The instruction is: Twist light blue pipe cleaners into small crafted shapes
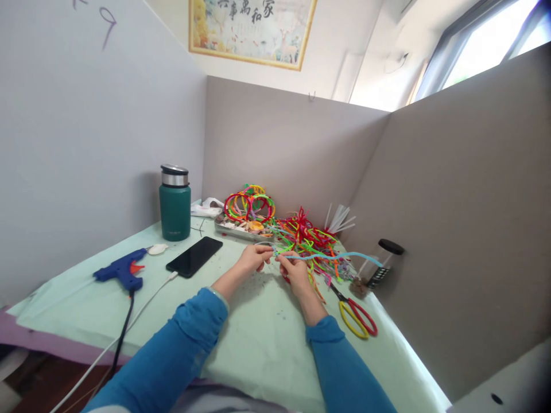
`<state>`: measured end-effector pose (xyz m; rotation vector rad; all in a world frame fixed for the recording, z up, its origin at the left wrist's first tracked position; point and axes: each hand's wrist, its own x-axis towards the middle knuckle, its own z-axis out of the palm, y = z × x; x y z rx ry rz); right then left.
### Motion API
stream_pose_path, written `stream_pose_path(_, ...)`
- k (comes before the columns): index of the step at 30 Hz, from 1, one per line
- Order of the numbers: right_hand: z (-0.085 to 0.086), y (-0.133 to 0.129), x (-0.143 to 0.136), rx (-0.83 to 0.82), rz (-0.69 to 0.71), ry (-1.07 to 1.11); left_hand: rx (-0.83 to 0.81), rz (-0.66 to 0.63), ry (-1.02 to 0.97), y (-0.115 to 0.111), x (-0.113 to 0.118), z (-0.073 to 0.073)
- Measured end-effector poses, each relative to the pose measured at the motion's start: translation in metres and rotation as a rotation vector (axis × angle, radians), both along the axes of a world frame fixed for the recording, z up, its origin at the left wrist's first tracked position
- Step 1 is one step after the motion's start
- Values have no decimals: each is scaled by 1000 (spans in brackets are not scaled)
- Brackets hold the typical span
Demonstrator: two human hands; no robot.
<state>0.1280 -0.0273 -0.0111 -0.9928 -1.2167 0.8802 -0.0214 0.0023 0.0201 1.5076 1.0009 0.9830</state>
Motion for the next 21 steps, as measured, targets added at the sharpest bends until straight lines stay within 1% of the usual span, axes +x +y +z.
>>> stream_pose_path(8,-1,-1,2,11,10,-33,17,28,28,2,1,-1)
stream_pose_path(12,-1,-1,2,10,8,-28,29,40,48,6,2,-4)
stream_pose_path(17,-1,1,3,21,9,-16,101,57,135,11,2,-10)
stream_pose_path(21,0,0,2,23,10,-24,149,78,179,13,1,-13)
